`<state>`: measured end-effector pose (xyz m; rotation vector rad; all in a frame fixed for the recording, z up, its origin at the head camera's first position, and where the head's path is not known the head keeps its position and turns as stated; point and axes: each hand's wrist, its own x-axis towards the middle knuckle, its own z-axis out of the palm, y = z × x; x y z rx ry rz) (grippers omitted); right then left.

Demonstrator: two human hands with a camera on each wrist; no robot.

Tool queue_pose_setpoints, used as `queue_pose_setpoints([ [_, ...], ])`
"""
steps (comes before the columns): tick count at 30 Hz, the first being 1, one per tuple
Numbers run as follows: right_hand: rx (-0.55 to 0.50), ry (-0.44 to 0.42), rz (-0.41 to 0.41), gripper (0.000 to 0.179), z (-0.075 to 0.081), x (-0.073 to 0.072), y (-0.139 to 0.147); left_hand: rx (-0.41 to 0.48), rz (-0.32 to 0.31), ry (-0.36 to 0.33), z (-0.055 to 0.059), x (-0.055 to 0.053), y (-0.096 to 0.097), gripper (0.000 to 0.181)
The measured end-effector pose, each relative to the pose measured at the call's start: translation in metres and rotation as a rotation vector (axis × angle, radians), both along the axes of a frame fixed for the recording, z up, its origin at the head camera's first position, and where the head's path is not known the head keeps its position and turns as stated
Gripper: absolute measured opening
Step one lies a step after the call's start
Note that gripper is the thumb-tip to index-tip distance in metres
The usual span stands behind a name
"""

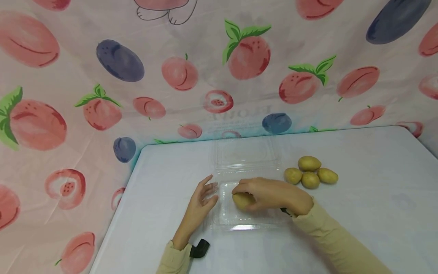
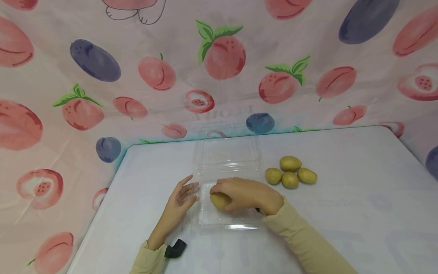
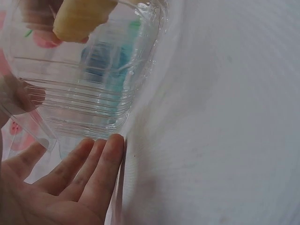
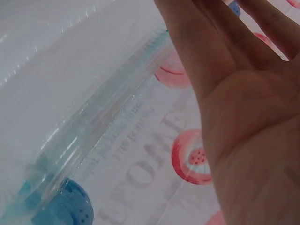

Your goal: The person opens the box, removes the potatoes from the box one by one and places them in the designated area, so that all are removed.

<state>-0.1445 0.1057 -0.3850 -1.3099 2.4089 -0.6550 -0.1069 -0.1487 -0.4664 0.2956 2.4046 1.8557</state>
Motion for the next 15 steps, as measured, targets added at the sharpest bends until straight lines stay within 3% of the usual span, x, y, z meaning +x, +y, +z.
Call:
queue_pose_setpoints([
  [6, -0.021, 0.033, -0.017, 0.042, 0.004, 0.001, 0.011, -0.01, 0.012, 0.002, 0.0, 0.0, 0.001, 0.064],
  [15, -0.07, -0.004, -0.046, 0.041, 0.011, 0.003, 0.029, 0.021, 0.002, 0.013, 0.003, 0.001, 0.002, 0.064],
])
